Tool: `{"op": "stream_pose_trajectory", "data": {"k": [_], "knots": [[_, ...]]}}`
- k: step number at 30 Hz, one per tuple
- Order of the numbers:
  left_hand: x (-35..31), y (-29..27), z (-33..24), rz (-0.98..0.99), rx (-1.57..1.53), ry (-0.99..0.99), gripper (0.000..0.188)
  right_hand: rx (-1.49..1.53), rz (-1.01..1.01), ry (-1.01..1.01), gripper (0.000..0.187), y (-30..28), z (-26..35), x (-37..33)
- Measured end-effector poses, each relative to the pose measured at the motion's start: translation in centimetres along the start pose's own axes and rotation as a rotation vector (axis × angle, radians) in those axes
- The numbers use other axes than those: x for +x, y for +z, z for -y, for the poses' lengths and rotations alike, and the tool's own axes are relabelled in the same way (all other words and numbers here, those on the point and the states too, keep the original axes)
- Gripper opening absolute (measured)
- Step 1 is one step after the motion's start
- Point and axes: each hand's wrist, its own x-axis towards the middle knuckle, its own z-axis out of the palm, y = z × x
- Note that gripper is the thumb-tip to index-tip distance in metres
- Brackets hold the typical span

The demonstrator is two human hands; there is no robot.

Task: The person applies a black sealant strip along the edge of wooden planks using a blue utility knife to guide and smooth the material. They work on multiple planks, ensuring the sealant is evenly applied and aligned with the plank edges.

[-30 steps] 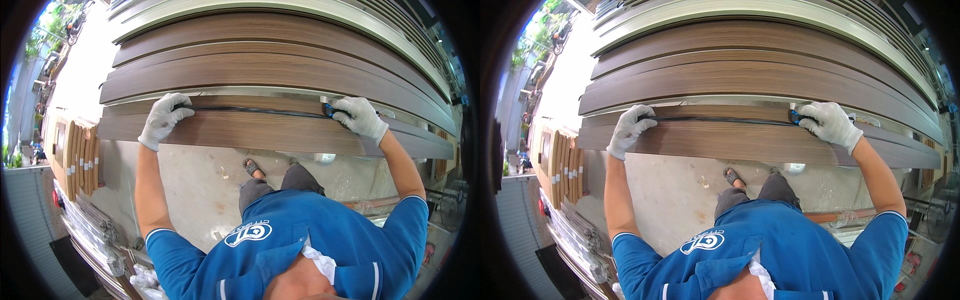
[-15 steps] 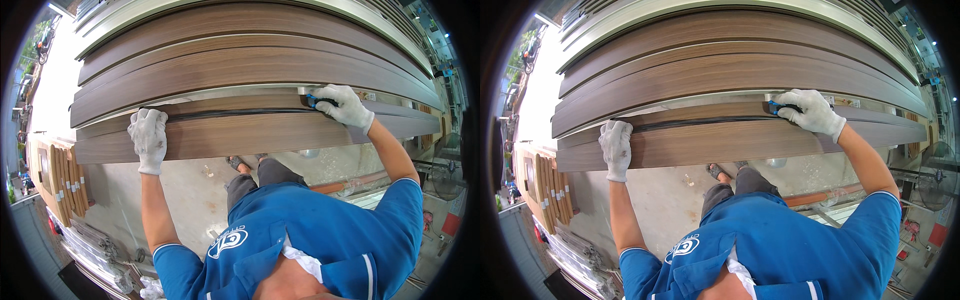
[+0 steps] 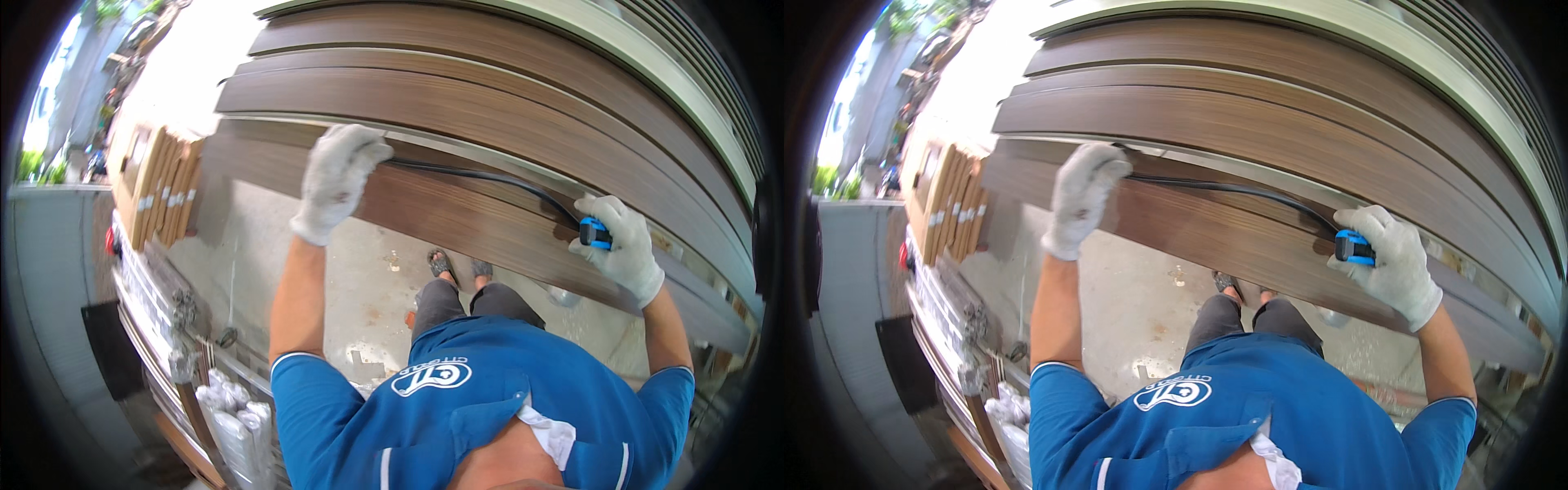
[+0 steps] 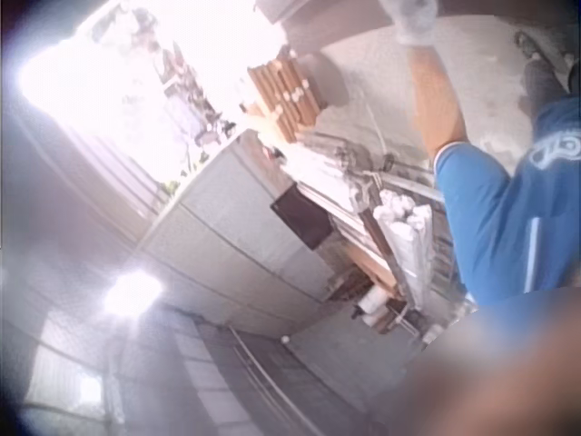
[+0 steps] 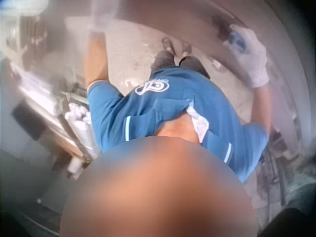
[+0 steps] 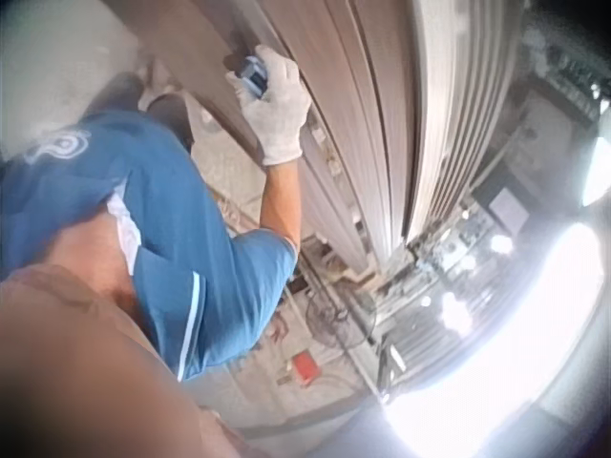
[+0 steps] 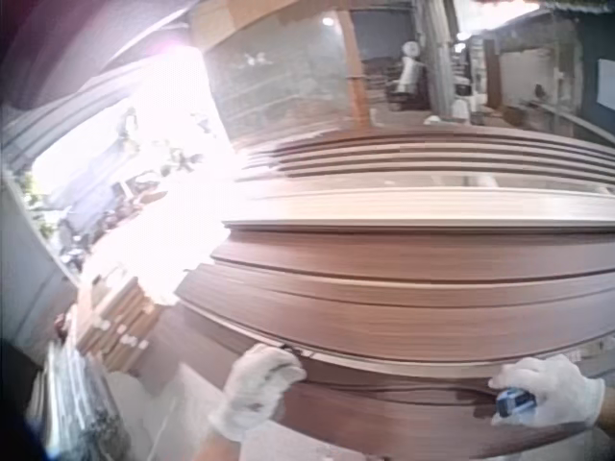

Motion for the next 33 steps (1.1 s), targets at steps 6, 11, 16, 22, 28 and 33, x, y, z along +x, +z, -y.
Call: {"op": "stream_pose_trajectory", "data": {"k": [6, 11, 16, 22, 28, 33], "knots": [[-1.9, -4.7, 5.8, -0.338, 0.255, 0.023, 0.028, -0.105, 0.027, -0.067, 0.04, 4.2, 0.6, 3.2], [1.6, -15.5, 18.3, -0.98, -0.136, -0.437, 0.062, -0.11, 0.019, 0.099, 0.035, 5.3, 1.3, 4.3], [6.7, -22.4, 26.5, -0.554, -0.005, -0.673, 0.085, -0.182, -0.014, 0.228, 0.03, 5.8, 3.2, 4.8], [10.3, -23.6, 29.5, -0.083, -0.189, -0.81, 0.09, -0.213, -0.077, 0.334, 0.021, 6.3, 4.2, 5.2], [13.2, -22.4, 33.3, -0.291, -0.466, -0.786, 0.04, -0.208, -0.096, 0.368, 0.02, 6.3, 4.6, 5.6], [16.0, -21.6, 36.5, -0.243, -0.443, -0.678, 0.024, -0.106, -0.058, 0.481, 0.021, 6.1, 4.9, 6.0]]}}
